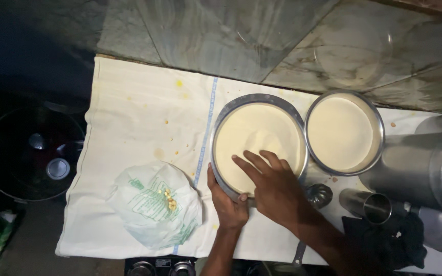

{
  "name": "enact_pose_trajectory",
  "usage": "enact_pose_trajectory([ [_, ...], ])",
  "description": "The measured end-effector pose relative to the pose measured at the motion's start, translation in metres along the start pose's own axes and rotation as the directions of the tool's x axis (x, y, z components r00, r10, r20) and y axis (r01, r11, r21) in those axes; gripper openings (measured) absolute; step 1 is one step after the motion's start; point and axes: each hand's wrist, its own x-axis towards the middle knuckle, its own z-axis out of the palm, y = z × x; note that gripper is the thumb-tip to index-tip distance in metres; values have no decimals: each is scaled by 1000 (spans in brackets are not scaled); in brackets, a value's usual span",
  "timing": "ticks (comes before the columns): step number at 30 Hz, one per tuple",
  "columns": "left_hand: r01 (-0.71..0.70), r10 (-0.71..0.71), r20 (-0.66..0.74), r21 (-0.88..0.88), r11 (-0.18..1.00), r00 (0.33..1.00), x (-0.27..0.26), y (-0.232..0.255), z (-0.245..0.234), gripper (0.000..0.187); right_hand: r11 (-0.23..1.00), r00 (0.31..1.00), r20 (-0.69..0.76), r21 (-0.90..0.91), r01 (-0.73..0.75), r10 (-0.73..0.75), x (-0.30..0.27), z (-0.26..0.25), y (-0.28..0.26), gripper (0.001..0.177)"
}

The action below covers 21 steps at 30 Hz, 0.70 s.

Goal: The person pours a white batter from a large metal container into two round metal pans, then uses a ladle to transfer batter between the pans and a smaller metal container. The person also wipes the large container with a dark cloth.

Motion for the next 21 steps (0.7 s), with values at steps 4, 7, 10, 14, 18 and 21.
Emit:
enact_pose_trajectory([
  [4,-16,16,-13,6,1000,1000,-1,-1,1,106,1000,1000,-27,-6,-10,10,15,0,4,83],
  [7,-60,61,-24,49,997,998,0,-2,1,103,999,997,-78,-44,7,-10,26,-4,10,81],
  [10,-65,66,-21,52,997,998,0,0,0,101,978,939,-275,-25,209,-207,28,-17,18,79],
  [14,-59,60,-15,6,998,998,0,2,-1,101,995,978,-198,87,-52,69,22,-30,20,79],
  [18,-19,18,-11,-39,999,1000,0,1,1,105,988,981,-138,94,-124,136,16,-28,18,88],
  [21,-112,115,-18,96,989,993,0,-2,0,96,993,988,-119,66,-93,100,9,-14,13,93],
])
